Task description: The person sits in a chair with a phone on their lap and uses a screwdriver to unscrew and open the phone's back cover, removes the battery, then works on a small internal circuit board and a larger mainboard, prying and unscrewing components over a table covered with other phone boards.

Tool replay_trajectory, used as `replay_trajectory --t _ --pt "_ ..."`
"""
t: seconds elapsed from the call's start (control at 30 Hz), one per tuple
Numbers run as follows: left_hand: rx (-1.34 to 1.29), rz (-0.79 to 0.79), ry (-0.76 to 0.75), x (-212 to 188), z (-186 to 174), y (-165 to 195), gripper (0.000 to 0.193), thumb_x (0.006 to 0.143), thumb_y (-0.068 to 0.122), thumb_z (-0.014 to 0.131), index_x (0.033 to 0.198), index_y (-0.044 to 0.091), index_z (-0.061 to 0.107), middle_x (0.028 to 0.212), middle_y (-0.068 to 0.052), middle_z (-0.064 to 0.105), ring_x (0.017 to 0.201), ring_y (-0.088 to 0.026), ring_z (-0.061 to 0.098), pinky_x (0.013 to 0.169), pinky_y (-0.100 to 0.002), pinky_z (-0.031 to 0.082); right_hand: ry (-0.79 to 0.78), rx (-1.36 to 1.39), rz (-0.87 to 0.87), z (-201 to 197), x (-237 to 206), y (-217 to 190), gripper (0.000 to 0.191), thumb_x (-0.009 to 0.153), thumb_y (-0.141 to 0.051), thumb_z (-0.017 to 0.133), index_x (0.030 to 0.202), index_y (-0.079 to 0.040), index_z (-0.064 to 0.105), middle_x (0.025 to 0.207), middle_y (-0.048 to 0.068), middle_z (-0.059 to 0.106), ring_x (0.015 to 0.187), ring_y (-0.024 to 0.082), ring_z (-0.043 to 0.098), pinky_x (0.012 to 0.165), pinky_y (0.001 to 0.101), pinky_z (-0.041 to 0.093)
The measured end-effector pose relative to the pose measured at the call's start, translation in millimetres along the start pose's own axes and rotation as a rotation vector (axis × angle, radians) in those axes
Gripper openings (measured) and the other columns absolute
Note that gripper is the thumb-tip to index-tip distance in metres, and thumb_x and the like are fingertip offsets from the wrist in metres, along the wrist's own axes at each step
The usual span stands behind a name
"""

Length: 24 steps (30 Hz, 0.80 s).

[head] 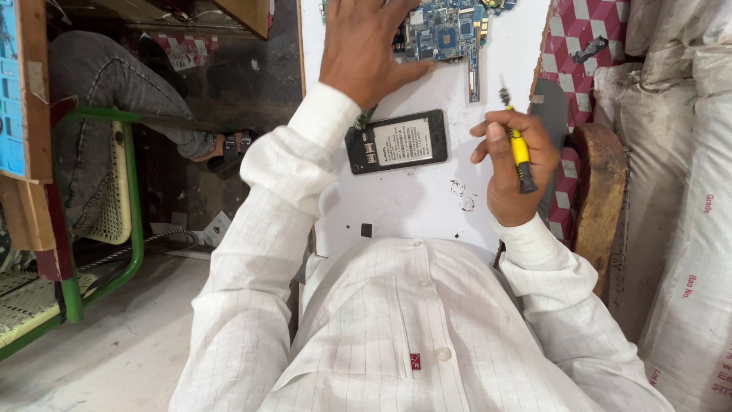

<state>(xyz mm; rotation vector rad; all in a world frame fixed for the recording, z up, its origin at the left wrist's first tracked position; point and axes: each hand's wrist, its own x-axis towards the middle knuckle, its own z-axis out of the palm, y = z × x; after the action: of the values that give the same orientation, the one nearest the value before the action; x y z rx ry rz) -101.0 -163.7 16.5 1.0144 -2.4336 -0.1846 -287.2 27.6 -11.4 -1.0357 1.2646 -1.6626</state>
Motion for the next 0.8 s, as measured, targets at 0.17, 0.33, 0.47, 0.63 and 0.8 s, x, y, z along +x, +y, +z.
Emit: replay_trajectory --t 0.17,0.33,0.47,0.63,0.8 --pt "-0.280 0.006 0.110 -42.2 -14.9 21.0 0.076 0.085 0.040 0.098 0.139 0.010 0.054 0.128 -0.011 0.064 0.107 -0.022 0.066 0.090 -0.035 0.056 0.069 -0.118 -0.085 -8.6 4.6 4.3 0.033 0.111 -0.026 0.070 0.129 0.000 0.059 0.118 0.011 0.071 0.094 0.011 0.066 0.081 0.0261 0.057" --pt "-0.814 -0.430 -0.029 -100.7 -12.6 50.4 0.076 0.085 0.024 0.093 0.147 0.011 0.051 0.094 -0.004 0.079 0.065 -0.005 0.070 0.056 -0.017 0.051 -0.157 -0.056 0.106 -11.2 4.5 10.2 0.030 0.108 -0.022 0.075 0.120 0.004 0.066 0.099 0.007 0.069 0.084 0.006 0.059 0.075 0.0208 0.048" --pt "-0.929 -0.462 0.029 -127.8 -6.1 44.6 0.083 0.088 0.012 0.091 0.157 0.012 0.045 0.094 -0.004 0.079 0.075 -0.005 0.070 0.064 -0.018 0.055 -0.214 -0.156 0.237 6.3 2.3 11.8 0.023 0.102 -0.019 0.076 0.106 0.002 0.068 0.085 0.003 0.067 0.069 0.006 0.060 0.062 0.0229 0.051" --pt "-0.944 -0.440 0.101 -142.5 5.6 29.2 0.082 0.092 0.010 0.088 0.158 0.011 0.040 0.109 -0.006 0.081 0.083 -0.005 0.076 0.064 -0.017 0.057 -0.257 -0.430 0.035 26.8 7.0 13.8 0.020 0.105 -0.014 0.076 0.109 0.004 0.070 0.087 0.005 0.071 0.074 0.008 0.063 0.066 0.0231 0.051" --pt "-0.940 -0.450 0.106 -148.6 11.2 21.1 0.082 0.091 0.012 0.088 0.158 0.010 0.041 0.108 -0.006 0.081 0.081 -0.005 0.075 0.063 -0.018 0.058 -0.242 -0.512 -0.062 36.7 5.8 16.5 0.018 0.107 -0.012 0.076 0.109 0.004 0.071 0.089 0.008 0.071 0.075 0.009 0.063 0.069 0.0246 0.050"
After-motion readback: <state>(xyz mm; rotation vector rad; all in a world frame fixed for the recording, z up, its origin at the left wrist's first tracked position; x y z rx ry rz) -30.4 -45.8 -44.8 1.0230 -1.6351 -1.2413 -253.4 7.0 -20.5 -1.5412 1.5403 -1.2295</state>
